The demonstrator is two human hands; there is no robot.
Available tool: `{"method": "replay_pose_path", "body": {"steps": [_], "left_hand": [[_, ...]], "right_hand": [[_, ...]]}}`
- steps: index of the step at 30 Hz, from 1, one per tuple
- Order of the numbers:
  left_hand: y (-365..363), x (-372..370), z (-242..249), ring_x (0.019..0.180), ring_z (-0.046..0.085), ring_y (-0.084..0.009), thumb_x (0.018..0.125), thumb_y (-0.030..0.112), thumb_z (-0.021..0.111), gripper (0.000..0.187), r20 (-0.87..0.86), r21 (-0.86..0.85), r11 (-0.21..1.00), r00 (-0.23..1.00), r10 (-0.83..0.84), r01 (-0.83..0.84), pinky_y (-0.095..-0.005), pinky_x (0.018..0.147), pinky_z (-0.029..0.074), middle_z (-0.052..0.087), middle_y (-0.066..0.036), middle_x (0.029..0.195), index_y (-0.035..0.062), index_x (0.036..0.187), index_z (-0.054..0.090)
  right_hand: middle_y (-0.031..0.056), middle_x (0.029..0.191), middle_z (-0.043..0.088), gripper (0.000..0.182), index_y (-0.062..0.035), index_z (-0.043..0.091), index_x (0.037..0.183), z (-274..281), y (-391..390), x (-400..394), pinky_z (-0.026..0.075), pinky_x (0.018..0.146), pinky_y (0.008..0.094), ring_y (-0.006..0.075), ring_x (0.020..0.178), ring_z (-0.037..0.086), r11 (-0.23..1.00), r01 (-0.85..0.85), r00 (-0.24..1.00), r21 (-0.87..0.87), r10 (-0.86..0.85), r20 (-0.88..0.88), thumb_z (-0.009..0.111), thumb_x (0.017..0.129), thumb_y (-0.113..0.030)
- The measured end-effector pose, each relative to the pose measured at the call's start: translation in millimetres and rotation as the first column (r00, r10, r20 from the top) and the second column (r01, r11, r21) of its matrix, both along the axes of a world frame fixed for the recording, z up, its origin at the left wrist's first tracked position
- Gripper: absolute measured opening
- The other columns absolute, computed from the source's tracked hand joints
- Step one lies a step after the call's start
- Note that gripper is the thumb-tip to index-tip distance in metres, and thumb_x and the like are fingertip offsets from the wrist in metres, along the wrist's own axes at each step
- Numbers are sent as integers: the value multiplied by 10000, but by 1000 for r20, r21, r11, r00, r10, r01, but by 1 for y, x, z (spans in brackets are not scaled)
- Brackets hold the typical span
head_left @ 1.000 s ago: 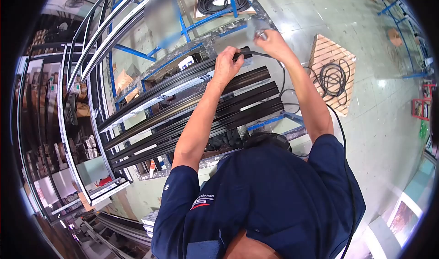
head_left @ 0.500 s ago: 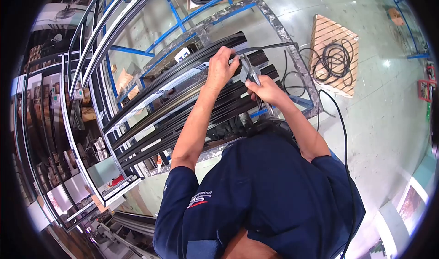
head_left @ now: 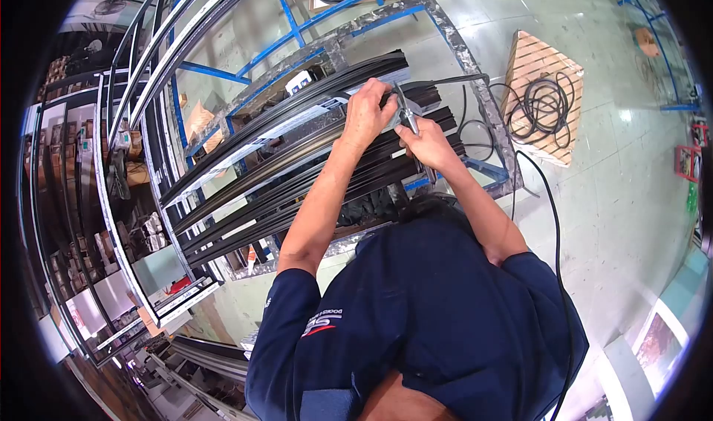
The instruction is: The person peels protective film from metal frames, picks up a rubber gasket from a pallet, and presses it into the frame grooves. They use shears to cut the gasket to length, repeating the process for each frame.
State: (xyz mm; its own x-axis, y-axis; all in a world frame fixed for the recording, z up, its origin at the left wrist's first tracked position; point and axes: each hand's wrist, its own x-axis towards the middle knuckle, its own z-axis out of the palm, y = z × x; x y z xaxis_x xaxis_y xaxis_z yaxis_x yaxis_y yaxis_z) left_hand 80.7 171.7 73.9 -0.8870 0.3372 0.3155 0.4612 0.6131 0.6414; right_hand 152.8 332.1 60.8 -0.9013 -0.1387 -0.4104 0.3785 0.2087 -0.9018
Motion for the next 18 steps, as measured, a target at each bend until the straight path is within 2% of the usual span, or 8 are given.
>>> {"method": "replay_pose_path", "body": {"steps": [3, 12, 18], "left_hand": [[1, 0, 1, 754, 655, -379, 811, 92, 712, 174, 19, 4, 1000, 1000, 11, -11, -436, 639, 528, 641, -160, 894, 2, 942, 640], [1, -1, -3, 770, 655, -379, 809, 94, 713, 170, 42, 27, 999, 999, 17, -18, -437, 654, 529, 644, -157, 892, 11, 940, 644], [0, -1, -1, 777, 655, -377, 805, 96, 715, 170, 42, 38, 999, 999, 5, -6, -436, 661, 528, 641, -156, 885, 14, 937, 644]], "right_hand": [[110, 652, 614, 315, 29, 595, 827, -3, -3, -1, 500, 579, 373, 203, 574, 631, 1000, 21, 999, 21, -20, -28, 660, 936, -259], [200, 723, 629, 336, 43, 608, 872, -1, 0, -3, 489, 694, 434, 356, 715, 638, 991, 16, 999, 135, -10, -43, 674, 907, -285], [220, 766, 651, 344, 31, 620, 891, -2, 3, -3, 491, 715, 459, 395, 757, 648, 985, 6, 998, 171, 6, -70, 665, 908, -310]]}}
